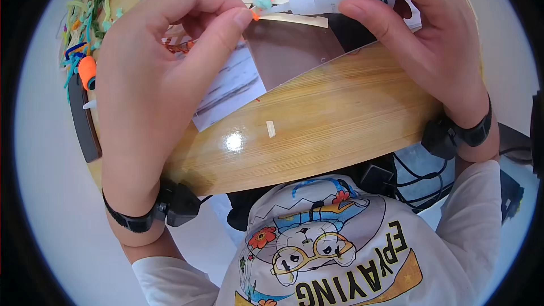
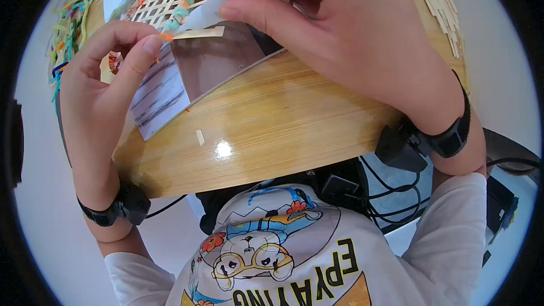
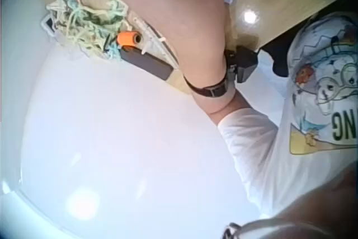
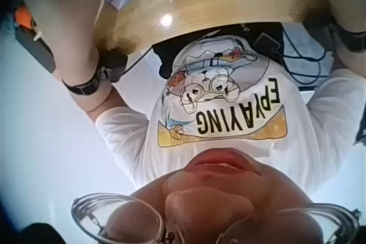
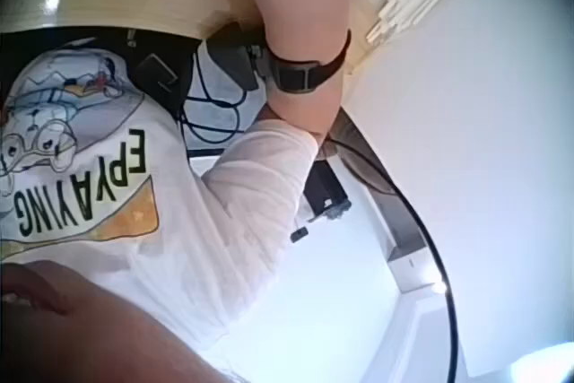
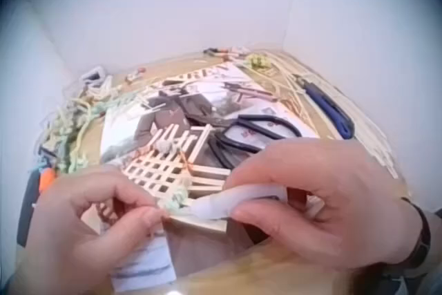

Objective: The recorder weaves and glues small wooden strips into a circular lattice structure, سپس meticulously trims the excess ends with scissors.

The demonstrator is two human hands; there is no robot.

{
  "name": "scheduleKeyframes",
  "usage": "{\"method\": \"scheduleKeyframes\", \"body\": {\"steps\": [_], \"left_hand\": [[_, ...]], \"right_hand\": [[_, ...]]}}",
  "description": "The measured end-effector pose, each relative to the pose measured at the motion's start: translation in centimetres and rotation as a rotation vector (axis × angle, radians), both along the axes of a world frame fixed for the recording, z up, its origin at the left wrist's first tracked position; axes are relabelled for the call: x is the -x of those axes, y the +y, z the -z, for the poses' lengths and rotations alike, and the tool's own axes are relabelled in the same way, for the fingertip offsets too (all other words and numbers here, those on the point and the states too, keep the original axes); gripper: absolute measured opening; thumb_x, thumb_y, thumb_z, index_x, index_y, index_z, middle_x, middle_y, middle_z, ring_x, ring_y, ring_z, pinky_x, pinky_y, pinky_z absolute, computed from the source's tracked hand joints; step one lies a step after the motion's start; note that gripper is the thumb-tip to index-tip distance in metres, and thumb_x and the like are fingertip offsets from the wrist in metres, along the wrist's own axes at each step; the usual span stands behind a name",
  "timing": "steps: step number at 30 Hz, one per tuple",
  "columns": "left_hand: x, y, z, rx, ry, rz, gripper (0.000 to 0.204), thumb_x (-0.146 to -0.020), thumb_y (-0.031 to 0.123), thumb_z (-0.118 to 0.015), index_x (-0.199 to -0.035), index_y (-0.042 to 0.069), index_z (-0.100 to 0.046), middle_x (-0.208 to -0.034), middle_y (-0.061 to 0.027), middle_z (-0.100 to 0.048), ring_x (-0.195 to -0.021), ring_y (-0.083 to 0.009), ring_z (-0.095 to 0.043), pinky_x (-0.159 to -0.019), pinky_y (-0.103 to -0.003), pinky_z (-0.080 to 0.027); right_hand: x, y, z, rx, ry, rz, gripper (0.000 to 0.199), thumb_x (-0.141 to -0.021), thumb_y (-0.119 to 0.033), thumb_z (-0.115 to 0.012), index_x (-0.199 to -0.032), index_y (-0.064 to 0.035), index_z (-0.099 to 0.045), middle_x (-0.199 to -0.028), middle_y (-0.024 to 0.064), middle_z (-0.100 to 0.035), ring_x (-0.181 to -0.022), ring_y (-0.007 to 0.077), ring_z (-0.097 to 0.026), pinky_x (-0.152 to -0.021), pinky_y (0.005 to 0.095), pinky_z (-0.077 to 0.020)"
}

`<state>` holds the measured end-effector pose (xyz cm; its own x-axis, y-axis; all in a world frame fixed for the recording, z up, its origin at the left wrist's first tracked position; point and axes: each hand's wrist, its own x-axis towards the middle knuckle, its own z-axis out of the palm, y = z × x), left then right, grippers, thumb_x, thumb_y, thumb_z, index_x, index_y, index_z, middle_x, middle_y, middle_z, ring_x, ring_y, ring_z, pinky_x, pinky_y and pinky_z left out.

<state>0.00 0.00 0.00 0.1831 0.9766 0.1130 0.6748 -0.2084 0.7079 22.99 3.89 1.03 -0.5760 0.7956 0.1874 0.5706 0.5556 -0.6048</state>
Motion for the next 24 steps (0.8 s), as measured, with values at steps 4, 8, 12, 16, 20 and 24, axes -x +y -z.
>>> {"method": "scheduleKeyframes", "body": {"steps": [4, 8, 12, 16, 20, 24], "left_hand": [[0.1, 0.0, 0.1, -0.013, 0.009, 0.006, 0.012, -0.086, 0.012, -0.065, -0.086, 0.000, -0.064, -0.076, 0.0015, -0.059, -0.073, -0.0053, -0.050, -0.070, -0.019, -0.039], [0.1, -0.1, 0.1, -0.010, 0.017, 0.005, 0.012, -0.086, 0.012, -0.065, -0.086, 0.000, -0.064, -0.076, 0.0017, -0.059, -0.073, -0.0051, -0.050, -0.070, -0.019, -0.039], [0.0, -0.1, 0.0, -0.009, 0.011, 0.007, 0.012, -0.086, 0.012, -0.065, -0.086, 0.000, -0.064, -0.076, 0.0017, -0.059, -0.072, -0.0050, -0.050, -0.070, -0.019, -0.039], [0.1, 0.0, 0.0, -0.018, 0.038, 0.012, 0.012, -0.086, 0.013, -0.065, -0.086, 0.000, -0.064, -0.077, 0.0016, -0.059, -0.072, -0.0048, -0.050, -0.069, -0.019, -0.038], [0.1, 0.0, -0.1, -0.018, 0.049, 0.016, 0.013, -0.087, 0.012, -0.065, -0.086, 0.000, -0.064, -0.076, 0.0015, -0.059, -0.072, -0.0048, -0.050, -0.069, -0.019, -0.038], [0.1, 0.1, 0.1, -0.025, 0.042, 0.020, 0.012, -0.087, 0.012, -0.065, -0.086, 0.000, -0.064, -0.077, 0.0014, -0.059, -0.072, -0.0047, -0.050, -0.068, -0.019, -0.038]], "right_hand": [[-0.5, 0.3, 1.0, 0.037, 0.105, -0.021, 0.017, -0.084, -0.013, -0.069, -0.094, 0.0001, -0.066, -0.079, 0.0101, -0.067, -0.059, 0.0159, -0.061, -0.049, 0.0263, -0.0466], [0.1, -0.4, 0.0, -0.105, 0.064, -0.066, 0.018, -0.084, -0.013, -0.068, -0.094, 0.0004, -0.066, -0.078, 0.0103, -0.067, -0.059, 0.0161, -0.061, -0.050, 0.0266, -0.0468], [-0.6, 0.4, 1.0, -0.064, 0.018, -0.040, 0.018, -0.083, -0.014, -0.069, -0.094, 0.0003, -0.067, -0.078, 0.0099, -0.067, -0.059, 0.0165, -0.061, -0.050, 0.0268, -0.0469], [0.2, -0.3, 0.1, -0.150, 0.074, -0.090, 0.019, -0.082, -0.016, -0.069, -0.093, -0.0005, -0.067, -0.077, 0.0097, -0.066, -0.058, 0.0180, -0.061, -0.050, 0.0261, -0.0462], [-0.4, 0.5, 0.9, -0.036, 0.114, -0.084, 0.020, -0.083, -0.018, -0.068, -0.093, -0.0007, -0.067, -0.076, 0.0099, -0.066, -0.058, 0.0190, -0.060, -0.051, 0.0258, -0.0459], [1.1, -0.6, -1.9, 0.013, -0.080, 0.020, 0.020, -0.083, -0.018, -0.068, -0.093, -0.0008, -0.067, -0.076, 0.0098, -0.066, -0.057, 0.0187, -0.060, -0.051, 0.0259, -0.0457]]}}
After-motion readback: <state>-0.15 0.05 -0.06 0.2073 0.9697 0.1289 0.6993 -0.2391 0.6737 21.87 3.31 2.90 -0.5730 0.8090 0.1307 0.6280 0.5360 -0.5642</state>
